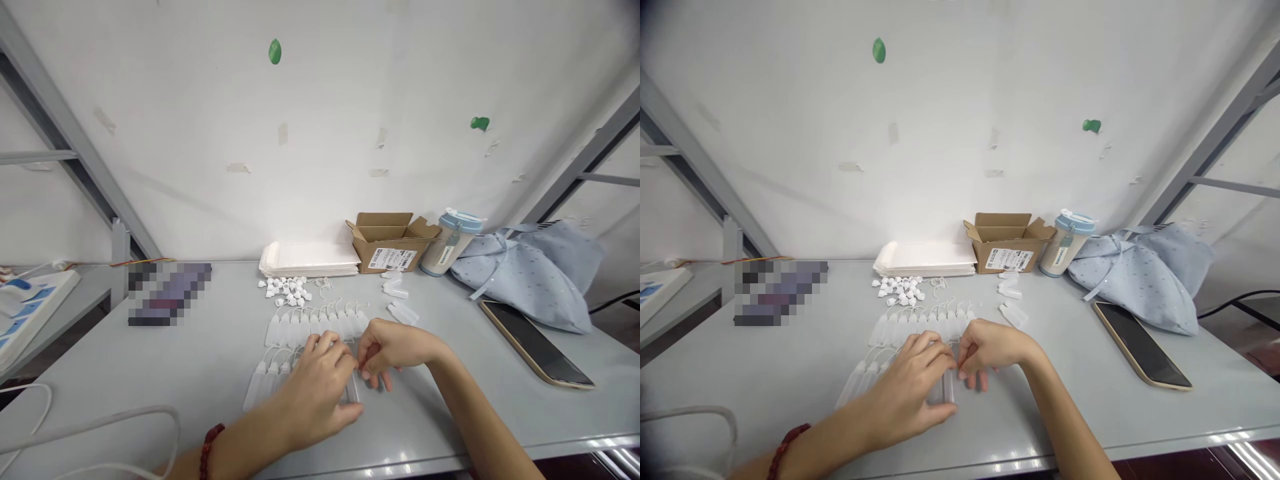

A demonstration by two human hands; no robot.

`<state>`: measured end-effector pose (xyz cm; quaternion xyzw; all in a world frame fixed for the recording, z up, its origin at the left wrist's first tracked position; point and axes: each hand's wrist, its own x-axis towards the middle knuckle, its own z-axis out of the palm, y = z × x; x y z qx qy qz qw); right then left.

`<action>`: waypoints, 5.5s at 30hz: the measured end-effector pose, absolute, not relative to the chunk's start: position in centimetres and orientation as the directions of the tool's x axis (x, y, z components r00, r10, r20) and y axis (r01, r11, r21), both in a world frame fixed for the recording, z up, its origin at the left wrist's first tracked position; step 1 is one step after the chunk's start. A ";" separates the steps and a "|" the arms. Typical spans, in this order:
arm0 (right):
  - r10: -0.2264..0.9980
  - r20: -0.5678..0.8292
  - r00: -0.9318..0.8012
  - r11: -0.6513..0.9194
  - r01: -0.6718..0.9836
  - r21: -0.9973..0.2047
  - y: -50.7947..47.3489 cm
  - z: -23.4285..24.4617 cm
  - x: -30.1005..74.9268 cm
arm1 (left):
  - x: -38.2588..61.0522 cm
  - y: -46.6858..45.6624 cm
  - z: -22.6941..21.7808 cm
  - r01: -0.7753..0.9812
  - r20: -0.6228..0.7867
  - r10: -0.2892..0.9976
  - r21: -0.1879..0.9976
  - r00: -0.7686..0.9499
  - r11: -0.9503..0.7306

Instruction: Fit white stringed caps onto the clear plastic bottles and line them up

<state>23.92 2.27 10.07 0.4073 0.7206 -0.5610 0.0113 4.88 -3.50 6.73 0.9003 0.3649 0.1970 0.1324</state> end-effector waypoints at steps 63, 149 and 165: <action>0.995 0.055 0.082 -0.061 0.949 -0.310 6.7 8.4 29.8 | 4.2 10.3 8.8 0.921 0.109 0.946 0.218 0.305 -0.322; 0.962 0.175 -0.211 0.271 0.632 -0.726 4.4 10.3 26.9 | 0.8 1.2 9.6 0.504 0.178 0.982 0.843 0.067 -0.187; 0.865 -0.001 -0.502 0.209 0.362 -0.908 1.9 9.2 21.7 | 2.1 0.4 9.3 0.290 0.092 0.985 0.948 0.147 -0.132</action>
